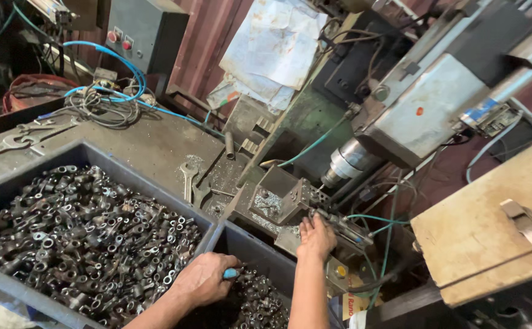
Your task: The person picks metal fittings from a bin and seats them one at a time into the fixture of a top facing and chamfering machine, presses the control to run the cycle, then moves the machined part into a second bin. The cycle is repeated continuously across the episode.
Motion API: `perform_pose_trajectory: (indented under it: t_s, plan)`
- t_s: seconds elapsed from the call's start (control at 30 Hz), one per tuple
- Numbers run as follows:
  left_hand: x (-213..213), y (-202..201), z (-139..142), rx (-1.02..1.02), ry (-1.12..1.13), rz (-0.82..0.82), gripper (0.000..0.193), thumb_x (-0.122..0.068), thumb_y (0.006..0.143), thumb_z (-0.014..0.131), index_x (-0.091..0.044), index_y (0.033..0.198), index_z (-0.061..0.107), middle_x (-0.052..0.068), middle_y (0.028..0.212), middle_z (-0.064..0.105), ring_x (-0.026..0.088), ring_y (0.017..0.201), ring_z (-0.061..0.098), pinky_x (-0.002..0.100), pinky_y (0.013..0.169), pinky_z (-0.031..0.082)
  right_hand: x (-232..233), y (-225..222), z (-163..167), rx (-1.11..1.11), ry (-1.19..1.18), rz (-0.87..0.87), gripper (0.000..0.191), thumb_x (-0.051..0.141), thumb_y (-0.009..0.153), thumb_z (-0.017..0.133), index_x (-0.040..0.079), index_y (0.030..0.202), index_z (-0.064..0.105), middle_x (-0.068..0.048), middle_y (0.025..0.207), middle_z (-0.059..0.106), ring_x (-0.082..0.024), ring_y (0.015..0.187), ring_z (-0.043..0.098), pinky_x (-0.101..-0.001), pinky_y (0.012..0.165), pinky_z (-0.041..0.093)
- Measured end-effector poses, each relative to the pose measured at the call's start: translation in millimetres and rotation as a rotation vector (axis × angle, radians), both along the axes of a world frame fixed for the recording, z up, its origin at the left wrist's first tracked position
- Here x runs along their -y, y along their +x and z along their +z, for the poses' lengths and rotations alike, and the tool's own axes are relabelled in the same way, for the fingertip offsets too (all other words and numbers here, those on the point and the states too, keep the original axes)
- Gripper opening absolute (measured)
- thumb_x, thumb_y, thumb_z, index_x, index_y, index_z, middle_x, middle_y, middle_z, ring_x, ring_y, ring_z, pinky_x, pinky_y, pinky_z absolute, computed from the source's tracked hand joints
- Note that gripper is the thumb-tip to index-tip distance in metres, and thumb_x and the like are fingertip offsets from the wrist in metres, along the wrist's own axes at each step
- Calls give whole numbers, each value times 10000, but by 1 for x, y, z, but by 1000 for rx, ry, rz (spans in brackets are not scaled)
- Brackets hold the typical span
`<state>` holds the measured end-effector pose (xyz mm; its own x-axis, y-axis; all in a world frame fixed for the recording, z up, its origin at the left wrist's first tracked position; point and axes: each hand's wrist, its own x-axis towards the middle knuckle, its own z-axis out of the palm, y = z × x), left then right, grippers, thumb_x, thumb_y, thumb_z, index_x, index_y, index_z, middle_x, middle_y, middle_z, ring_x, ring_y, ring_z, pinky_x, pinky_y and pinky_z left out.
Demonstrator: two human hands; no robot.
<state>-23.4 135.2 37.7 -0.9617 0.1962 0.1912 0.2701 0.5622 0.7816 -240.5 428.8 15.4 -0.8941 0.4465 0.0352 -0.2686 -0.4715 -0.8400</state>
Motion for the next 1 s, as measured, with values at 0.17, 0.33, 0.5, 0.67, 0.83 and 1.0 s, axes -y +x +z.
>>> perform_pose_trajectory:
  t_s: [0.17, 0.33, 0.5, 0.67, 0.83, 1.0]
  plan:
    - [1, 3, 5, 2, 16, -16, 345, -140, 780, 656, -128, 1113, 743, 146, 1018, 751, 371, 1002, 698, 451, 914, 556, -9, -20, -2, 30, -20, 5, 137, 58, 900, 679, 55, 1021, 616, -98, 1005, 701, -271, 864, 696, -426, 732, 555]
    - [1, 3, 5, 21, 20, 1, 393, -135, 769, 665, -147, 1155, 740, 149, 1025, 745, 379, 1009, 689, 465, 903, 552, -6, -1, 12, 16, 59, 169, 187, 76, 930, 674, 29, 1109, 648, -111, 1015, 678, -289, 860, 681, -424, 734, 553]
    - [1, 1, 3, -9, 13, -1, 329, -148, 790, 653, -140, 1107, 742, 172, 1000, 743, 392, 991, 692, 474, 892, 557, -9, 87, 38, 26, 685, 121, 349, 159, 949, 672, 8, 1263, 674, -134, 1104, 748, -224, 955, 716, -332, 827, 565]
    - [1, -2, -4, -19, -19, -5, 320, -137, 773, 657, -128, 1084, 732, 193, 963, 739, 406, 971, 691, 487, 883, 553, -36, 173, 57, 212, 1347, -259, 367, 261, 905, 708, 91, 1231, 727, -112, 1047, 793, -235, 947, 761, -354, 846, 571]
    - [-1, -7, -9, -61, -45, 5, 328, -156, 774, 677, -119, 1097, 721, 190, 972, 741, 405, 978, 692, 478, 895, 550, -42, 193, 63, 132, 1747, -419, 339, 299, 860, 714, 158, 1167, 742, -81, 1155, 740, -311, 1099, 681, -443, 954, 513]
    - [0, -7, -12, -103, -76, 48, 369, -153, 769, 682, -101, 1133, 699, 196, 986, 740, 403, 998, 686, 468, 915, 542, -54, 189, 60, 265, 1869, -231, 395, 357, 917, 683, 207, 1281, 666, -45, 1246, 709, -293, 1224, 621, -483, 1028, 461]
